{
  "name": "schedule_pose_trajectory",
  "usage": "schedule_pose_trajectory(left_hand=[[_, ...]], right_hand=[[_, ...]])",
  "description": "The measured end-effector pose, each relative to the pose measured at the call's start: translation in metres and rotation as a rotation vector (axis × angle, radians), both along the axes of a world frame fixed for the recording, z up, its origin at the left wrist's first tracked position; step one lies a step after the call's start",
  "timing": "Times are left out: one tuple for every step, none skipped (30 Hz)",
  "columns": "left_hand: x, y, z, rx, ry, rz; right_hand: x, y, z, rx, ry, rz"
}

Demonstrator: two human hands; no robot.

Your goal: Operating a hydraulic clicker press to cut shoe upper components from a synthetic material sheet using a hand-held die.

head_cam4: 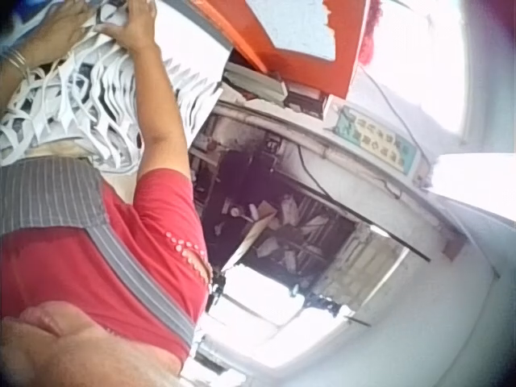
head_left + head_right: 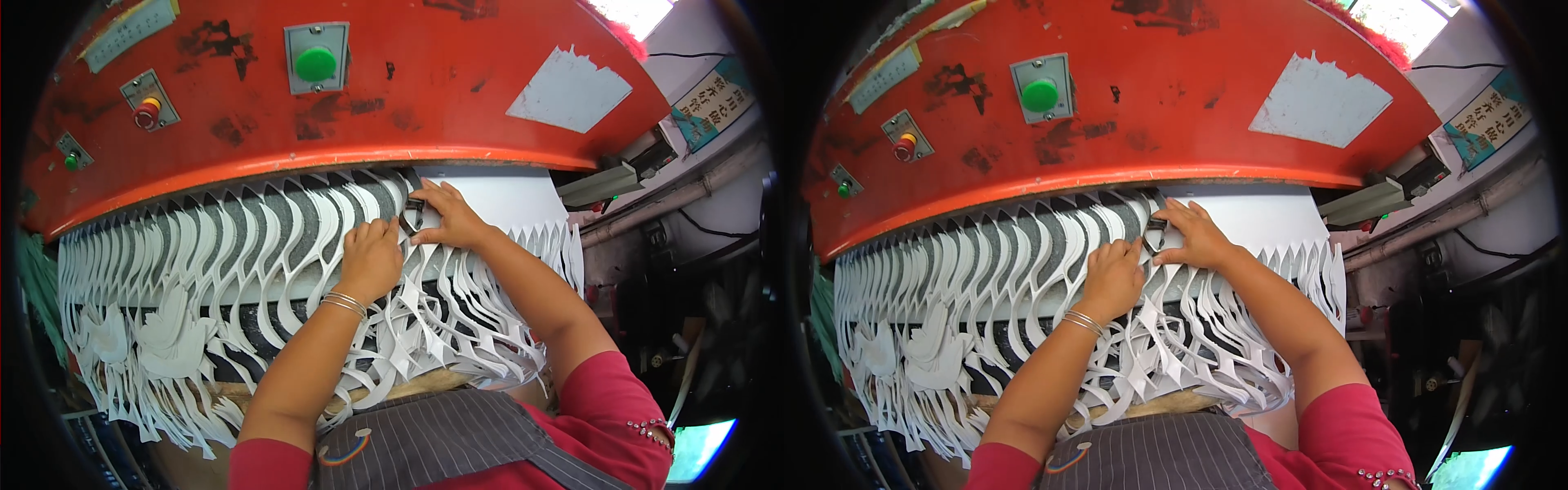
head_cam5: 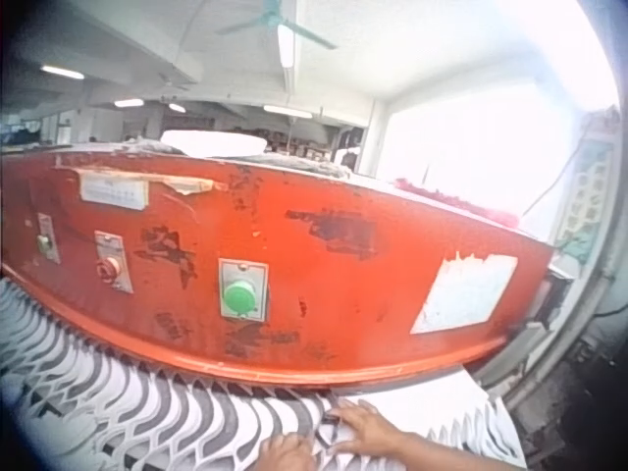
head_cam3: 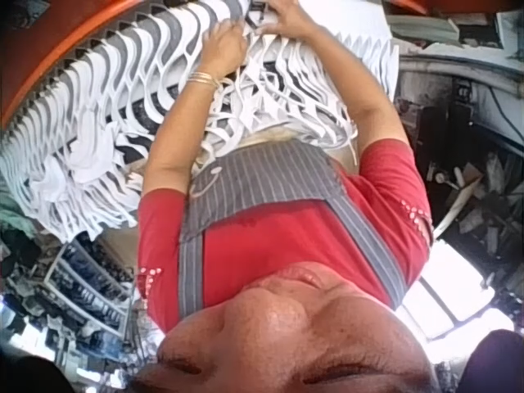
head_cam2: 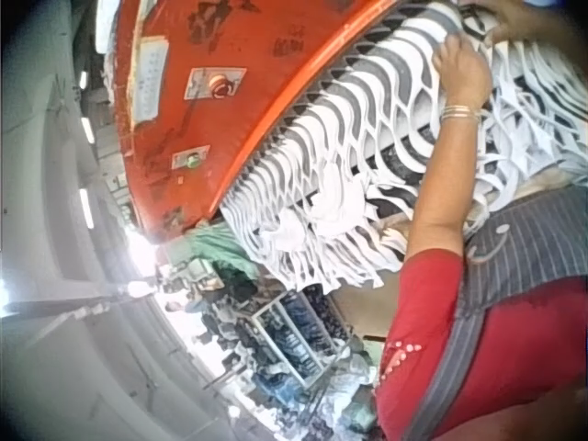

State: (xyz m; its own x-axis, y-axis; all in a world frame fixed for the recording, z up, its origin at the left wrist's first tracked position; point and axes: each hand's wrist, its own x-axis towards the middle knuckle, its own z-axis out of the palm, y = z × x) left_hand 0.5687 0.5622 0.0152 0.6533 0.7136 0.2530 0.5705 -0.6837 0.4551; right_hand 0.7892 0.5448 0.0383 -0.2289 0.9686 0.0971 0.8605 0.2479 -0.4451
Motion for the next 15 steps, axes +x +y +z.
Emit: schedule_pose_trajectory(left_hand=[[-0.009, 0.003, -0.001, -0.116, -0.076, -0.019], [-0.021, 0.007, -0.001, -0.231, -0.154, -0.036], [-0.031, 0.016, 0.017, -0.377, -0.163, -0.013], [-0.049, 0.033, 0.034, -0.356, -0.246, -0.009], [-0.075, 0.046, 0.046, -0.131, -0.466, -0.018], [-0.104, 0.063, 0.054, -0.055, -0.565, 0.138], [-0.132, 0.07, 0.077, -0.375, -0.807, 0.285], [-0.17, 0.082, 0.083, -0.221, -0.966, 0.397], [-0.202, 0.092, 0.092, -0.156, -0.988, 0.537], [-0.234, 0.103, 0.096, -0.089, -1.004, 0.684], [-0.276, 0.115, 0.092, -0.029, -1.075, 0.744], [-0.313, 0.125, 0.088, 0.03, -1.15, 0.798], [-0.344, 0.129, 0.09, 0.109, -1.158, 0.864], [-0.361, 0.132, 0.091, 0.179, -1.166, 0.924], [-0.344, 0.129, 0.108, 0.166, -1.186, 0.936]], right_hand=[[-0.007, 0.0, 0.009, -0.031, -0.033, 0.019], [-0.014, -0.002, 0.02, -0.019, -0.035, 0.03], [-0.015, -0.01, 0.042, -0.105, 0.027, -0.049], [-0.014, -0.018, 0.058, -0.185, 0.09, -0.128], [-0.009, -0.023, 0.063, -0.083, 0.006, -0.103], [-0.018, -0.025, 0.076, -0.072, 0.0, -0.09], [-0.026, -0.03, 0.094, -0.083, 0.088, -0.097], [-0.042, -0.033, 0.111, -0.087, 0.183, -0.097], [-0.056, -0.034, 0.123, 0.068, 0.112, -0.067], [-0.074, -0.03, 0.134, 0.078, 0.106, -0.069], [-0.096, -0.024, 0.147, 0.117, 0.21, -0.087], [-0.116, -0.018, 0.158, 0.157, 0.312, -0.108], [-0.134, -0.01, 0.164, 0.203, 0.378, -0.104], [-0.149, -0.004, 0.169, 0.248, 0.439, -0.109], [-0.148, 0.001, 0.172, 0.326, 0.431, -0.137]])
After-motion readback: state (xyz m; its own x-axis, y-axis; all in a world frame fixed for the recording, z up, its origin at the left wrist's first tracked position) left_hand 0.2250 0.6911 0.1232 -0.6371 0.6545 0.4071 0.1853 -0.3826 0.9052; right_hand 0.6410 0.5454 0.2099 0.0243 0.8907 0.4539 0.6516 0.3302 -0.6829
